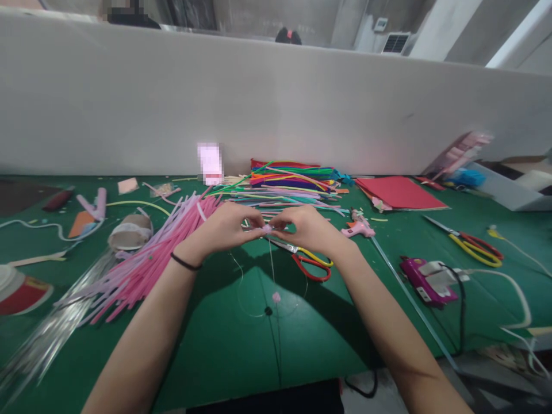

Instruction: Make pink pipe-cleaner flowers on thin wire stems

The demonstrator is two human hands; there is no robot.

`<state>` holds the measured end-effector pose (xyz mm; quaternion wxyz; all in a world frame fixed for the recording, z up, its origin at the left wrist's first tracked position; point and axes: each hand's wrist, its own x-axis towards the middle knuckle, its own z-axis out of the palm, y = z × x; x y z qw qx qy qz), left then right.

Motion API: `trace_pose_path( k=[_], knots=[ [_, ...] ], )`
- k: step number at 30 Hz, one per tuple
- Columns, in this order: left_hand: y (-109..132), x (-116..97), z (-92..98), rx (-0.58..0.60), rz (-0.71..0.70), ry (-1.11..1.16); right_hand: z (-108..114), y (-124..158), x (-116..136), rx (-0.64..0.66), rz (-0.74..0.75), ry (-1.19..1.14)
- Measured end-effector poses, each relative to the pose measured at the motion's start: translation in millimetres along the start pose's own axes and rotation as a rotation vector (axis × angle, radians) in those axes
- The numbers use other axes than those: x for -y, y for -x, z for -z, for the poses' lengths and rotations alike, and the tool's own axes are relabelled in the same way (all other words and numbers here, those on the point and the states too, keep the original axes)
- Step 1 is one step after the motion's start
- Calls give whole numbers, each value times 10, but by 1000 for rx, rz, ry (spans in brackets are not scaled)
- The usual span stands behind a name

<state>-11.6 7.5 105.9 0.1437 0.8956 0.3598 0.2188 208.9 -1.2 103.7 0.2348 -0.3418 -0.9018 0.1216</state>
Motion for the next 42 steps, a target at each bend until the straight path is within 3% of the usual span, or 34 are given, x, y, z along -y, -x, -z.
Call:
trace_pose_path(
  k=[7,17,21,25,27,32,42],
  knots=[
    [-34,31,-41,121,123,168,-9,24,5,22,41,29],
    [-70,71,-98,144,182,222,-30,-3,22,9,14,-37],
    [-68,68,-100,107,171,245,-41,-7,-19,-37,-182,-379],
    [-67,8,-91,71,192,234,-10,-5,-175,100,-552,-988],
    [-67,-33,-83,66,188,242,1,4,-266,156,-641,-1141],
    [-58,-102,-53,78,172,303,-40,15,-362,296,-577,-1240],
    [-45,-70,-60,114,164,336,-193,-68,-377,314,-554,-1253]
  ],
)
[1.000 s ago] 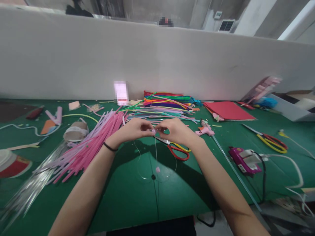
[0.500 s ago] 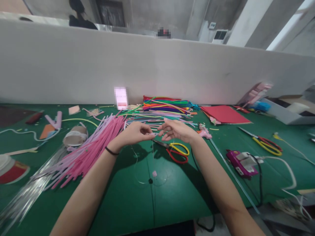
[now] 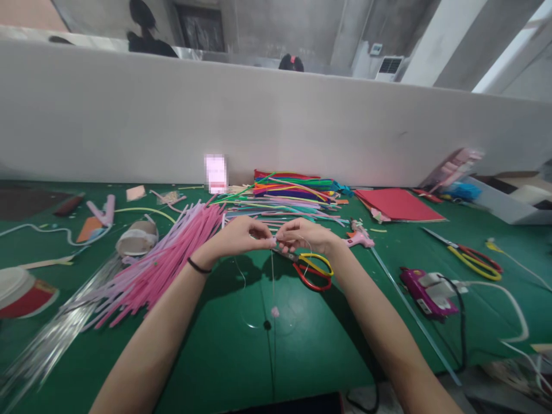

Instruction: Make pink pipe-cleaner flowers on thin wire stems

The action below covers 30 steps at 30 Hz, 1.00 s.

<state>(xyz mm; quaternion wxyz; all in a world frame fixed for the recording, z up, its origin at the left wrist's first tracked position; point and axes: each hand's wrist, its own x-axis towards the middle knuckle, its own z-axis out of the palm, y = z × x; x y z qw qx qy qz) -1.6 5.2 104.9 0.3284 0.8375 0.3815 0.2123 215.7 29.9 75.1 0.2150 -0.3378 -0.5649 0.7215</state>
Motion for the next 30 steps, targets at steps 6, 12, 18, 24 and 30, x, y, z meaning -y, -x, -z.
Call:
trace_pose_path(
  k=[6,12,18,24,30],
  knots=[
    [-25,62,-1,41,33,37,78,-160,-13,104,-98,-86],
    [-25,71,21,57,85,48,61,-137,244,110,-228,30],
    [-27,86,18,44,95,-14,1,-66,414,83,-224,252],
    [-16,91,18,43,84,-5,16,-114,399,101,-323,217],
    [-12,114,-8,37,63,14,60,-181,365,132,-412,189]
  ],
)
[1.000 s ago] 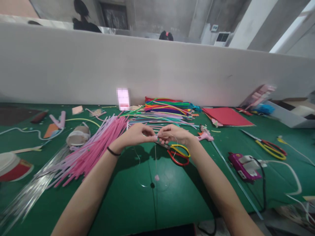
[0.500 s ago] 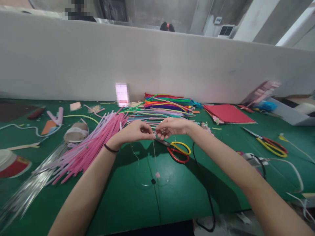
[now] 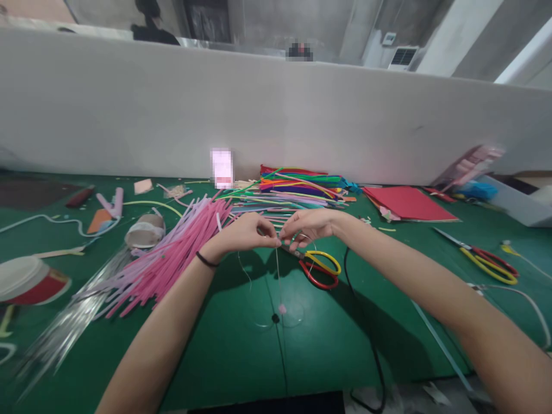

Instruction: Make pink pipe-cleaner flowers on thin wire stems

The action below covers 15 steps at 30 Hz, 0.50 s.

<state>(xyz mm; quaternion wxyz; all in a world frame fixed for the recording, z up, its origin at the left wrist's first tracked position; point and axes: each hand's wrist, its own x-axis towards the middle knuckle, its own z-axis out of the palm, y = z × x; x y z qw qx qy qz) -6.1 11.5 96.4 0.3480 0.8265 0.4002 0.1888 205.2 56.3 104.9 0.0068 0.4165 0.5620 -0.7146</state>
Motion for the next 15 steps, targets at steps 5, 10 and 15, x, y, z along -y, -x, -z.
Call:
trace_pose_path(
  k=[5,10,15],
  knots=[
    [-19,35,-8,21,-4,12,-7,3,5,40,-21,-4],
    [-34,74,-9,14,-22,3,-42,9,-20,-31,7,13],
    [-58,139,-14,25,-14,10,-74,-13,-74,-92,74,53]
  ],
)
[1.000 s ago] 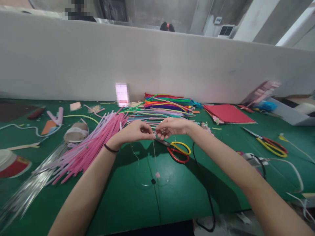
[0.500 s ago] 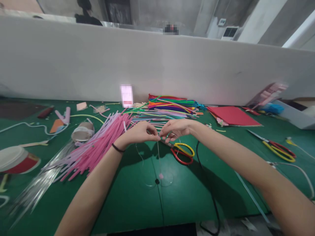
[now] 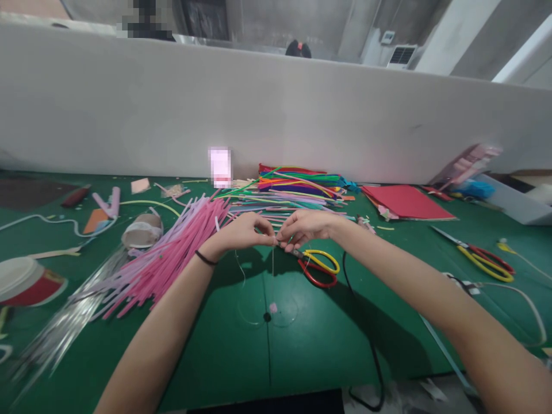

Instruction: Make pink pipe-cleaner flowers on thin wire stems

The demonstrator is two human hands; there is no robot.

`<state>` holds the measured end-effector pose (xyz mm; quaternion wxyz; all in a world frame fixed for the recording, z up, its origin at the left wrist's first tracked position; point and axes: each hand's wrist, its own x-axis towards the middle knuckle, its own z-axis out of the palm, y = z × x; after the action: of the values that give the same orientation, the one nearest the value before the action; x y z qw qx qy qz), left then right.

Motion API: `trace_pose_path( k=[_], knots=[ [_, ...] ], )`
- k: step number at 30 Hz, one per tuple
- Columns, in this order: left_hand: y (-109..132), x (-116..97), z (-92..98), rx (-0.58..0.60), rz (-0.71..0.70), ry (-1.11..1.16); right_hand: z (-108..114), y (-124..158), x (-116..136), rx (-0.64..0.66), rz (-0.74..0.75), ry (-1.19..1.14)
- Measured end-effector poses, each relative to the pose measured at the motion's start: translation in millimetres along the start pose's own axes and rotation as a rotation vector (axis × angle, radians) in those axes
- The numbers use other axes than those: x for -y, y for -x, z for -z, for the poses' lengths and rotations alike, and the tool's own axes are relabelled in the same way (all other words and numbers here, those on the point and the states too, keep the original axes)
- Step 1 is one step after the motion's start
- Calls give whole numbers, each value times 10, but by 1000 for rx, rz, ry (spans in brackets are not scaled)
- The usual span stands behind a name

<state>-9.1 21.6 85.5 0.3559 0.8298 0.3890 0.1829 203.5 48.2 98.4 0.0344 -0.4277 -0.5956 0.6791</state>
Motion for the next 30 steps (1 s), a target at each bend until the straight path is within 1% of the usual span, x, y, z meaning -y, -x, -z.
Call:
trace_pose_path(
  k=[3,8,12,17,22,24,27,28,30],
  knots=[
    [-10,18,0,12,9,19,-28,-10,-32,-35,35,18],
    [-6,2,11,30,30,31,-116,14,-80,-136,136,75],
    [-3,3,17,57,31,35,-182,36,-149,-169,218,87],
    [-9,27,2,93,40,20,-243,24,-230,-224,226,64],
    [8,22,6,172,16,16,-300,60,-250,-285,248,115],
    [22,10,18,191,11,27,-299,94,-255,-264,241,153],
    [33,0,31,198,26,19,-274,131,-279,-171,212,159],
    [35,-1,32,199,28,19,-266,136,-290,-158,201,145],
    [36,2,31,201,26,33,-260,135,-315,-172,189,119]
  ],
)
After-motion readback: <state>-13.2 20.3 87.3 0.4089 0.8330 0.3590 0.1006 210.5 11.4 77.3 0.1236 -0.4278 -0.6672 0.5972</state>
